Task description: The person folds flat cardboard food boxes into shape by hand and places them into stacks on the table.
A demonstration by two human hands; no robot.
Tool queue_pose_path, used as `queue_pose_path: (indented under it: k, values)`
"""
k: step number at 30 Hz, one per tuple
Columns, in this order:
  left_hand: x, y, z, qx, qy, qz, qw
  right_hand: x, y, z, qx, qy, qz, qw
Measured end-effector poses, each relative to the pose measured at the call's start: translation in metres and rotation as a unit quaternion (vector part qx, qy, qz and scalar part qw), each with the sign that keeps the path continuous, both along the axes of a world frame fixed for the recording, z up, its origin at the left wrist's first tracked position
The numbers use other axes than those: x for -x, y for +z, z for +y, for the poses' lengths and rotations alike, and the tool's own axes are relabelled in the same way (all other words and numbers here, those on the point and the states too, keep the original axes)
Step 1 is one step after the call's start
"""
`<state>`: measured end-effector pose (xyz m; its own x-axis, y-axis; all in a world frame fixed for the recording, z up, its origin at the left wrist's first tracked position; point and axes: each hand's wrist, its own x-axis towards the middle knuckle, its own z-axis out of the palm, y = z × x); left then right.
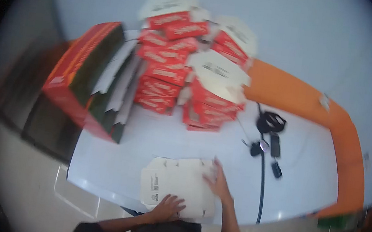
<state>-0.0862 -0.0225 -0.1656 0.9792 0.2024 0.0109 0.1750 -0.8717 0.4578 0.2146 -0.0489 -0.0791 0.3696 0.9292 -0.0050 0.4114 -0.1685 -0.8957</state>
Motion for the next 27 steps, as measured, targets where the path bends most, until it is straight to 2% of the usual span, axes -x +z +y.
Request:
queue_pose_path:
  k: [1,2,3,5,7,9,10,12,14,18,21,22,25,27]
  values:
    - [-0.002,-0.001,-0.001,-0.004,0.005,-0.008,1.000,0.011,-0.009,-0.024,0.013,0.071,-0.004,0.997]
    - [-0.001,-0.001,-0.003,-0.008,0.013,-0.011,1.000,0.013,-0.046,-0.053,0.092,0.109,-0.097,0.985]
    - [0.002,0.001,-0.007,-0.012,0.025,-0.012,1.000,0.017,-0.081,-0.084,0.130,0.143,-0.100,0.976]
    - [-0.001,0.002,-0.010,0.005,0.026,-0.011,1.000,0.050,-0.067,-0.124,0.138,0.198,-0.273,0.931]
    - [-0.007,0.003,-0.008,0.010,0.045,-0.007,0.999,0.055,-0.079,-0.144,0.086,0.206,-0.321,0.921]
    - [-0.016,0.005,-0.005,0.003,0.064,-0.002,0.998,0.055,-0.059,-0.144,0.009,0.172,-0.304,0.937]
    - [-0.019,0.003,0.000,0.041,0.077,-0.038,0.995,0.053,-0.052,-0.144,-0.026,0.145,-0.290,0.946]
    - [-0.020,0.002,0.008,0.106,0.087,-0.120,0.983,0.029,-0.058,-0.153,0.017,0.174,-0.183,0.967]
    - [-0.020,0.008,0.007,0.156,0.134,-0.108,0.973,0.014,-0.055,-0.153,0.052,0.187,-0.120,0.974]
    - [-0.013,0.030,0.007,0.241,0.132,-0.082,0.958,0.000,-0.061,-0.147,0.032,0.237,-0.161,0.958]
    - [-0.020,0.011,-0.005,0.248,0.209,-0.100,0.941,-0.004,-0.056,-0.140,0.041,0.259,-0.173,0.949]
    - [-0.020,0.014,-0.007,0.284,0.236,-0.129,0.920,-0.004,-0.057,-0.138,-0.003,0.271,-0.251,0.929]
    - [-0.023,0.040,-0.019,0.359,0.320,-0.198,0.854,-0.009,-0.026,-0.124,-0.020,0.300,-0.144,0.943]
    - [-0.028,0.055,-0.026,0.373,0.362,-0.213,0.827,-0.001,-0.007,-0.124,-0.080,0.188,-0.132,0.970]
